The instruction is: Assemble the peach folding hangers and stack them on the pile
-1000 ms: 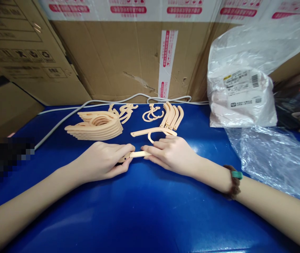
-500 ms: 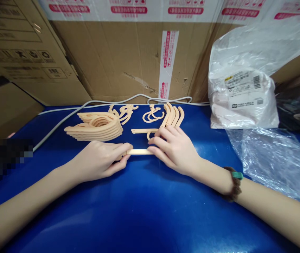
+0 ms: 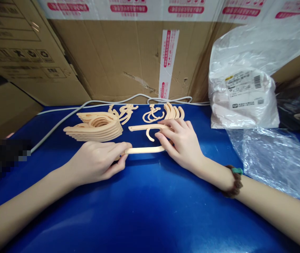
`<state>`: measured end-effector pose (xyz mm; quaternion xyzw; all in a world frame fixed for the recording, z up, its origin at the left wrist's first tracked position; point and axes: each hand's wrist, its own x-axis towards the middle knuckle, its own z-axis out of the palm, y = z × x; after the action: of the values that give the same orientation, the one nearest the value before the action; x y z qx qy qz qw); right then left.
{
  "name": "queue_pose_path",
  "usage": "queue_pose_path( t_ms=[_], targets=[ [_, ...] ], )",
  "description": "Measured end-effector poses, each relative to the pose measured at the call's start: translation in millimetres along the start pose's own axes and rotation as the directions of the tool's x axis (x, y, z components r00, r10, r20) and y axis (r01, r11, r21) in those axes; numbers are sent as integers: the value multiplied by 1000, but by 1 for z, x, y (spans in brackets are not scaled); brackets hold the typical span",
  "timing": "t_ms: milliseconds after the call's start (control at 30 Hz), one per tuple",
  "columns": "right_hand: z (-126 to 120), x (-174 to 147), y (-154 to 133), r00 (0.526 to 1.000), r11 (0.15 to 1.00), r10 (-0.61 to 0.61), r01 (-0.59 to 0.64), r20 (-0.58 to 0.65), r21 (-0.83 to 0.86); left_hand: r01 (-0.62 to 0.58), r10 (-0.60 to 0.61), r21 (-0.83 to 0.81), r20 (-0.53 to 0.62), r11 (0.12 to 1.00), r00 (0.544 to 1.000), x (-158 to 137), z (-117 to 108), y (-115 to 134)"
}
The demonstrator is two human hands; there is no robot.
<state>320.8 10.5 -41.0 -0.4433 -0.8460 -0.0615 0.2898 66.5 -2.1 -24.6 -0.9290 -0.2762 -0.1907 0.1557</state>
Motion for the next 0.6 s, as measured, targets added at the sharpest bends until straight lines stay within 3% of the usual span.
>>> queue_pose_path(
  t_ms=[100, 433, 600],
  targets=[
    [0, 0, 1, 1000, 1000, -10, 10, 26, 6, -12, 12, 5, -11, 1000, 1000, 0, 1, 0],
    [3, 1, 1, 993, 997, -75, 77, 89, -25, -59, 94, -179, 189, 982, 978, 1, -1, 5],
    [5, 1, 2, 995, 997, -76, 78, 69, -19, -68, 116, -214, 218, 974, 969, 3, 1, 5]
  ],
)
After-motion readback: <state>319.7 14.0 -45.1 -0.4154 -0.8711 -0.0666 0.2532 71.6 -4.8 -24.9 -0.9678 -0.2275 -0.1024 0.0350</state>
